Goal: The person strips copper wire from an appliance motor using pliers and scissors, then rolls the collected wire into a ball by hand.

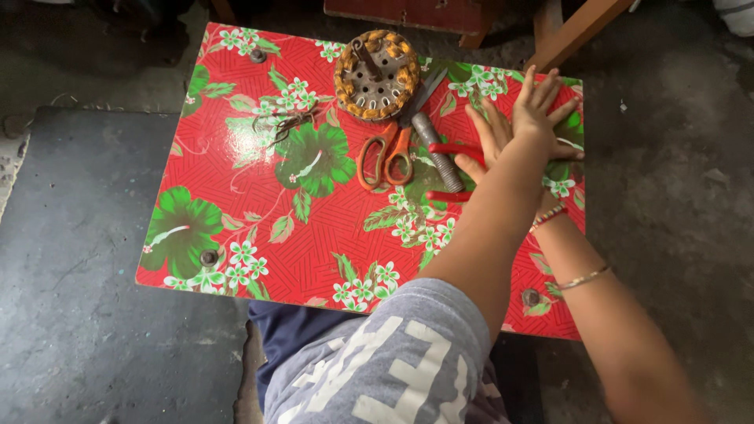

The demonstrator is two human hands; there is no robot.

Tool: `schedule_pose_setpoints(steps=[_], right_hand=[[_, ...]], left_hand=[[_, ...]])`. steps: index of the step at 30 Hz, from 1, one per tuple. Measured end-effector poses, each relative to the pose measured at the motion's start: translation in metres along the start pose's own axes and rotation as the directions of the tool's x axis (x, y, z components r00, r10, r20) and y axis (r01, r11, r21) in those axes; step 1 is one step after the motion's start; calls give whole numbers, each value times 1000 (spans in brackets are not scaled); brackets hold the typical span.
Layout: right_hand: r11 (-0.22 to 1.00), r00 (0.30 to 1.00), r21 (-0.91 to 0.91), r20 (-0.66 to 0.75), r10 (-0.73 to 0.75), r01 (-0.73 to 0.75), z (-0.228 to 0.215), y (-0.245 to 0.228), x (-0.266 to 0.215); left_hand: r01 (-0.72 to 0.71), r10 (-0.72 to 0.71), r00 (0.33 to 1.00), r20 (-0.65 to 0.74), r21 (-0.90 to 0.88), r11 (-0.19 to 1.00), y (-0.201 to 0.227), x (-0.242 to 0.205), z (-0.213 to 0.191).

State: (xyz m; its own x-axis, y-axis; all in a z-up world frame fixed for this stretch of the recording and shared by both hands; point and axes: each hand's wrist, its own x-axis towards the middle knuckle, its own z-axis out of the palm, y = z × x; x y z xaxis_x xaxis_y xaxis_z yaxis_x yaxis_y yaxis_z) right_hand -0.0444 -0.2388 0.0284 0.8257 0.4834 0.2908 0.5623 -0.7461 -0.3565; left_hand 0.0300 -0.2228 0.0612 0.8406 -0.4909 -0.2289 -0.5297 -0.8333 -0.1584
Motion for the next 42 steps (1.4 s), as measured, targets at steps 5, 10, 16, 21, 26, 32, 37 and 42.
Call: schedule_pose_setpoints(steps=[5,10,16,21,26,32,37,42], right_hand=[[987,987,21,-25,157,-157,-8,-10,27],[964,963,-38,43,264,-263,-9,-8,51],[965,967,-67,-59,249,-253,12,15,62],[976,973,156,-151,175,-151,26,34,55],[996,971,88,-238,13,9,25,30,58],[987,986,127,-143,-79,98,15,12,58],[987,996,155,-83,-25,38,10,6,57],[982,997,179,-63,-43,54,15,12,58]], left_hand=[[216,-227,974,18,246,945,8,-32,-5],[62,-63,998,10,76,995,-3,-18,-12],[-14,15,1000,-22,36,999,-6,-6,-3],[-181,126,854,-504,-61,982,-5,9,-4],[-328,234,583,-778,38,944,6,45,16],[-46,46,999,-6,-232,972,7,43,34],[-23,43,998,47,-353,935,-2,27,17],[-22,57,996,66,-446,895,-8,24,12]])
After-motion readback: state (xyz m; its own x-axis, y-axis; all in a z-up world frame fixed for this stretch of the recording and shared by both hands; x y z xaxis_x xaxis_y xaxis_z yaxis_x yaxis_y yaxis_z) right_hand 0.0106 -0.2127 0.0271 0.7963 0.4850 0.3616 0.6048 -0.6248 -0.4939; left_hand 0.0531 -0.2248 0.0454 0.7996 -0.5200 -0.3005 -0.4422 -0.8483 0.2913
